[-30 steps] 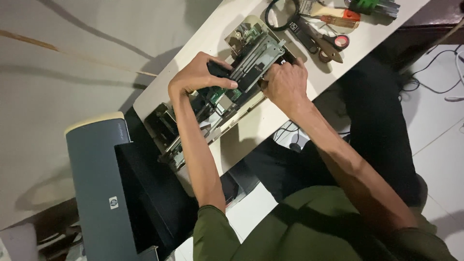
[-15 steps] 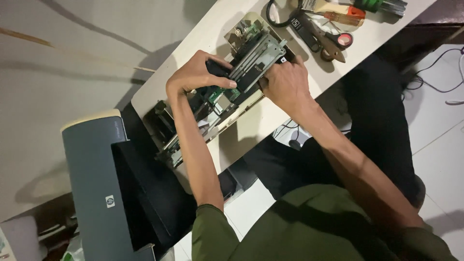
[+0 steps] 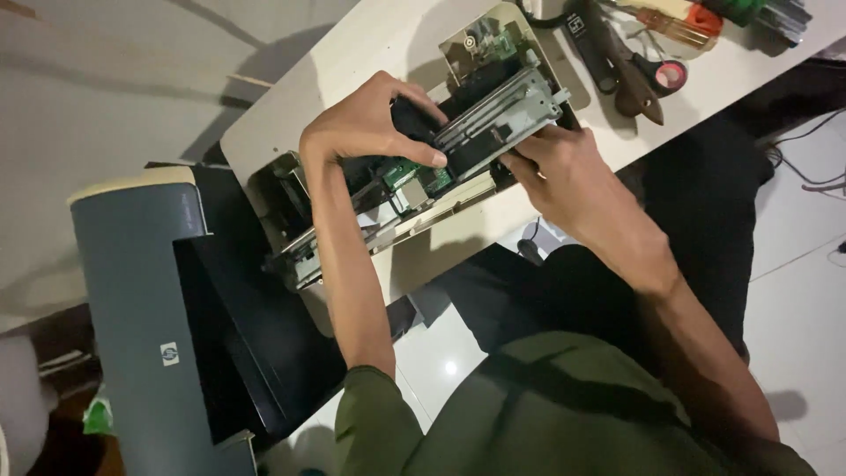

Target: Disassembling and reassembling the internal mechanism of an inkjet printer, focusing on the carriage and ribbon cable connections.

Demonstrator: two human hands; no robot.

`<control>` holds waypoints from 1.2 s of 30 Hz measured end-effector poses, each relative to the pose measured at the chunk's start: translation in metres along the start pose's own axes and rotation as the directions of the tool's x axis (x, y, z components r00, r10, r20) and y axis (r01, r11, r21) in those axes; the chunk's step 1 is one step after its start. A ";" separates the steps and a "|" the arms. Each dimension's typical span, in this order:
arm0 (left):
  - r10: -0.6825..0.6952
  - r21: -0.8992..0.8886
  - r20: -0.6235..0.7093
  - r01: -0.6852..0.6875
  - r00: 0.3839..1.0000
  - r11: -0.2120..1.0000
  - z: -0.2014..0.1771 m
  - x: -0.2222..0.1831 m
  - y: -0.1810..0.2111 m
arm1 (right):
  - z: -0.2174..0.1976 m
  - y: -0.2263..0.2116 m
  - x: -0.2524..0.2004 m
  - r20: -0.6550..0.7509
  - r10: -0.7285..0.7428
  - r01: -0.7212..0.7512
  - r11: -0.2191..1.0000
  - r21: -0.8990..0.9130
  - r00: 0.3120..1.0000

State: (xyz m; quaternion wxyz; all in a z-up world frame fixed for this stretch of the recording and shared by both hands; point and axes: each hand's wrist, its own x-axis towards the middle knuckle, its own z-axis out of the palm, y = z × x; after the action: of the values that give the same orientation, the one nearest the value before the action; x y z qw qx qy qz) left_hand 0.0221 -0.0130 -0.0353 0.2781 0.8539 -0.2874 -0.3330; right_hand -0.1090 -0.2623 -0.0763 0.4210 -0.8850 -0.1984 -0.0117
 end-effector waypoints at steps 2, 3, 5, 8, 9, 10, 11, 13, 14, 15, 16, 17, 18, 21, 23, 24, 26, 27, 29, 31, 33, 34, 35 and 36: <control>-0.009 0.000 0.003 0.009 1.000 1.000 0.000 0.001 -0.002 | -0.010 -0.005 -0.006 0.072 0.083 -0.084 0.996 0.015 0.994; 0.029 -0.004 -0.007 -0.029 1.000 1.000 0.000 0.001 -0.004 | -0.016 -0.008 -0.010 0.049 0.075 -0.076 0.997 0.023 0.996; 0.059 -0.014 -0.012 -0.059 0.998 0.998 0.001 0.002 -0.007 | -0.018 0.006 -0.026 0.033 0.070 -0.071 0.997 0.037 0.997; 0.065 -0.017 -0.003 -0.065 0.998 0.998 -0.001 0.005 -0.009 | -0.009 0.057 -0.051 -0.145 -0.130 0.128 0.992 -0.022 0.981; 0.068 -0.016 -0.001 -0.068 0.998 0.998 -0.002 0.006 -0.010 | -0.007 0.074 -0.057 -0.214 -0.241 0.218 0.968 -0.128 0.946; 0.069 -0.014 0.001 -0.069 0.998 0.997 -0.002 0.006 -0.011 | -0.005 0.091 -0.063 -0.271 -0.355 0.295 0.926 -0.237 0.895; 0.065 -0.020 -0.002 -0.065 0.998 0.998 -0.002 0.007 -0.012 | -0.005 0.090 -0.068 -0.264 -0.356 0.299 0.925 -0.233 0.897; 0.054 -0.024 0.001 -0.054 0.999 0.998 -0.003 0.008 -0.014 | -0.006 0.088 -0.076 -0.228 -0.205 0.142 0.954 -0.264 0.952; 0.047 -0.032 -0.003 -0.047 0.999 0.998 -0.003 0.008 -0.014 | -0.007 0.083 -0.073 -0.218 -0.207 0.148 0.954 -0.260 0.954; 0.022 -0.015 0.004 -0.022 1.000 1.000 -0.003 0.009 -0.015 | -0.008 0.078 -0.070 -0.233 -0.203 0.147 0.961 -0.236 0.951; -0.006 0.002 0.007 0.006 1.000 1.000 -0.002 0.008 -0.015 | -0.009 0.074 -0.067 -0.246 -0.201 0.150 0.966 -0.211 0.948; -0.015 -0.008 -0.001 0.015 1.000 1.000 -0.002 0.011 -0.020 | -0.010 0.073 -0.066 -0.233 -0.207 0.160 0.965 -0.206 0.950; 0.052 0.011 0.006 -0.052 0.999 0.999 -0.002 0.012 -0.024 | -0.011 0.071 -0.062 -0.243 -0.210 0.166 0.968 -0.189 0.947; 0.130 0.010 0.021 -0.130 0.991 0.991 -0.005 0.013 -0.029 | -0.011 0.073 -0.055 -0.234 -0.211 0.179 0.972 -0.149 0.949; 0.151 -0.007 0.037 -0.151 0.988 0.989 -0.008 0.014 -0.026 | -0.009 0.075 -0.053 -0.222 -0.202 0.176 0.975 -0.134 0.954; 0.094 -0.007 0.045 -0.094 0.995 0.996 -0.009 0.014 -0.024 | -0.008 0.076 -0.053 -0.226 -0.157 0.133 0.984 -0.121 0.961; 0.036 -0.009 0.050 -0.036 0.998 0.999 -0.009 0.015 -0.021 | -0.008 0.077 -0.050 -0.226 -0.115 0.093 0.990 -0.108 0.967; 0.035 -0.007 0.056 -0.034 0.998 0.999 -0.010 0.015 -0.020 | -0.009 0.077 -0.048 -0.223 -0.131 0.115 0.990 -0.084 0.966; 0.032 -0.002 0.063 -0.032 0.998 0.999 -0.010 0.015 -0.022 | -0.009 0.078 -0.044 -0.222 -0.147 0.137 0.989 -0.059 0.964; 0.039 -0.002 0.070 -0.039 0.997 0.999 -0.008 0.017 -0.026 | -0.010 0.080 -0.041 -0.168 -0.201 0.188 0.978 -0.093 0.965; 0.061 -0.008 0.073 -0.060 0.995 0.998 -0.007 0.018 -0.027 | -0.012 0.079 -0.046 -0.123 -0.169 0.155 0.981 -0.115 0.978; 0.080 -0.012 0.077 -0.079 0.994 0.997 -0.006 0.019 -0.028 | -0.013 0.079 -0.050 -0.081 -0.136 0.124 0.983 -0.135 0.987; 0.082 -0.016 0.080 -0.081 0.993 0.997 -0.007 0.020 -0.025 | -0.014 0.077 -0.051 -0.079 -0.131 0.120 0.983 -0.136 0.988; 0.055 -0.026 0.093 -0.053 0.994 0.998 -0.007 0.020 -0.022 | -0.014 0.076 -0.053 -0.074 -0.127 0.117 0.984 -0.133 0.989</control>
State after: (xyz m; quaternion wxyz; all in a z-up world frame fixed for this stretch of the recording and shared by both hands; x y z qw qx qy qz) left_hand 0.0464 -0.0093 -0.0539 0.2833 0.8260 -0.3190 -0.3683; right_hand -0.1279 -0.3340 -0.1332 0.3693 -0.8953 -0.2336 -0.0866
